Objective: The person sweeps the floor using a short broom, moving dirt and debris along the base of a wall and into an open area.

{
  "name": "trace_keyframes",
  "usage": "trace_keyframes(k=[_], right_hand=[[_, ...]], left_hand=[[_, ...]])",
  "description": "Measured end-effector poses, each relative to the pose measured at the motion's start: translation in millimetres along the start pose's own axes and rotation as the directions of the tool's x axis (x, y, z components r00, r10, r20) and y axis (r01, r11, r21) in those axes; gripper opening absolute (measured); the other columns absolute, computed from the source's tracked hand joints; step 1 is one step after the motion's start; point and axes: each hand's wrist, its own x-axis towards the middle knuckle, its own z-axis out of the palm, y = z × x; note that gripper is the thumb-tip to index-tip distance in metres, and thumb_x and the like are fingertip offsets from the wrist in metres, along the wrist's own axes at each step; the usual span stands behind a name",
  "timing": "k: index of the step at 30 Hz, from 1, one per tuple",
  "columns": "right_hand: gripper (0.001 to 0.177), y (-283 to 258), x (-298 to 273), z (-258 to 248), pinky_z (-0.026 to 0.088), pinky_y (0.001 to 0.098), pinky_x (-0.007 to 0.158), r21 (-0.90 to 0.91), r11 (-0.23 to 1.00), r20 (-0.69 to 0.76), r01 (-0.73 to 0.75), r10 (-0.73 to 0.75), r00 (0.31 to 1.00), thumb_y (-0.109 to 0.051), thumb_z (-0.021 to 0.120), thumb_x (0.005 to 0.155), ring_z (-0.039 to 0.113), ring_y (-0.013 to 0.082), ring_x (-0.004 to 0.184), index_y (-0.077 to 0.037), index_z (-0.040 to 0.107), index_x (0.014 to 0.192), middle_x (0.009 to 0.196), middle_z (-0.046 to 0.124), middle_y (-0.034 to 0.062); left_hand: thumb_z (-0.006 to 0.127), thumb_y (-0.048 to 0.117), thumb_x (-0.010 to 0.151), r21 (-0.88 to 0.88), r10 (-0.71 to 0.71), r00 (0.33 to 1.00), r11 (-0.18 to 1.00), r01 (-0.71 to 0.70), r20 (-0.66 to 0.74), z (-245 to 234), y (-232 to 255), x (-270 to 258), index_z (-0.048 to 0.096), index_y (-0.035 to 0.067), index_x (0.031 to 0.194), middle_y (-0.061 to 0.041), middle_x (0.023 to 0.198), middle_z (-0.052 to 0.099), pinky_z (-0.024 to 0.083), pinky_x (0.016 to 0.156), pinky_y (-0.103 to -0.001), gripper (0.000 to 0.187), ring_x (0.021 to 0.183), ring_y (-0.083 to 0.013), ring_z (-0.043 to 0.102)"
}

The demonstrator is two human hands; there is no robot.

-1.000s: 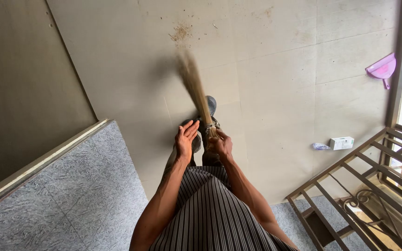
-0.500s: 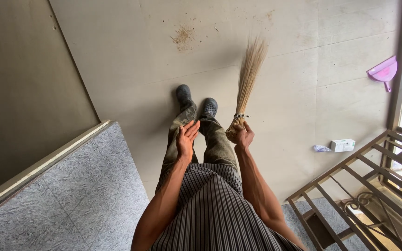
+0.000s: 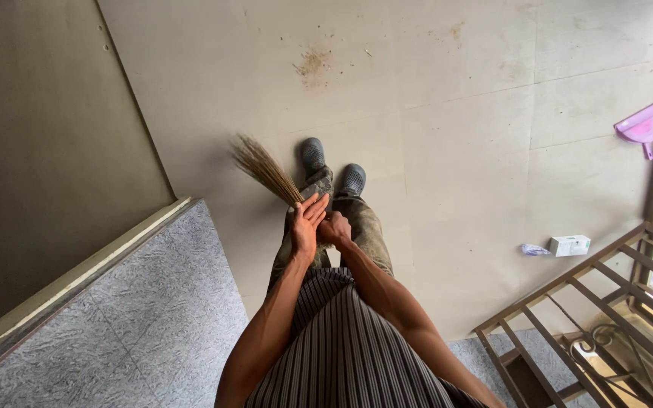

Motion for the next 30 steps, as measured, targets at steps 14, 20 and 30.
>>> trace_keyframes(k=[14, 20, 30], right_hand=[[0.054, 39.0, 32.7, -90.0, 0.040, 0.0321, 0.037, 0.795, 0.601, -0.278, 0.083, 0.239, 0.930, 0.003, 0.063, 0.093, 0.053, 0.0176, 0.047, 0.003, 0.052, 0.145, 0.082, 0.067, 0.0185], [0.064, 13.5, -35.3, -64.6, 0.053, 0.0300, 0.041, 0.793, 0.576, -0.329, 0.199, 0.130, 0.935, 0.001, 0.059, 0.092, 0.060, 0.0167, 0.050, -0.004, 0.042, 0.153, 0.093, 0.076, 0.0204], [0.056, 10.3, -31.6, -44.8, 0.059, 0.0336, 0.050, 0.654, 0.755, -0.097, -0.044, 0.142, 0.985, 0.004, 0.051, 0.091, 0.066, 0.0214, 0.060, -0.005, 0.055, 0.146, 0.100, 0.077, 0.0239]], left_hand=[[0.022, 0.055, 0.108, 0.021, -0.035, 0.999, 0.999, 0.035, 0.009, -12.8, 22.8, 4.3, 0.051, 0.001, 0.145, -0.020, 0.146, 0.061, 0.038, 0.121, -0.044, 0.072, 0.141, -0.0302, 0.054], [0.022, 0.054, 0.108, 0.020, -0.062, 0.997, 0.998, 0.061, 0.046, -7.5, 26.1, 10.9, 0.050, 0.002, 0.145, -0.019, 0.146, 0.061, 0.038, 0.121, -0.044, 0.070, 0.142, -0.0300, 0.054], [0.023, 0.057, 0.107, 0.066, -0.084, 0.991, 0.995, 0.078, 0.102, 0.4, 38.8, 18.7, 0.049, 0.002, 0.146, -0.018, 0.147, 0.060, 0.036, 0.122, -0.044, 0.072, 0.143, -0.0293, 0.052]])
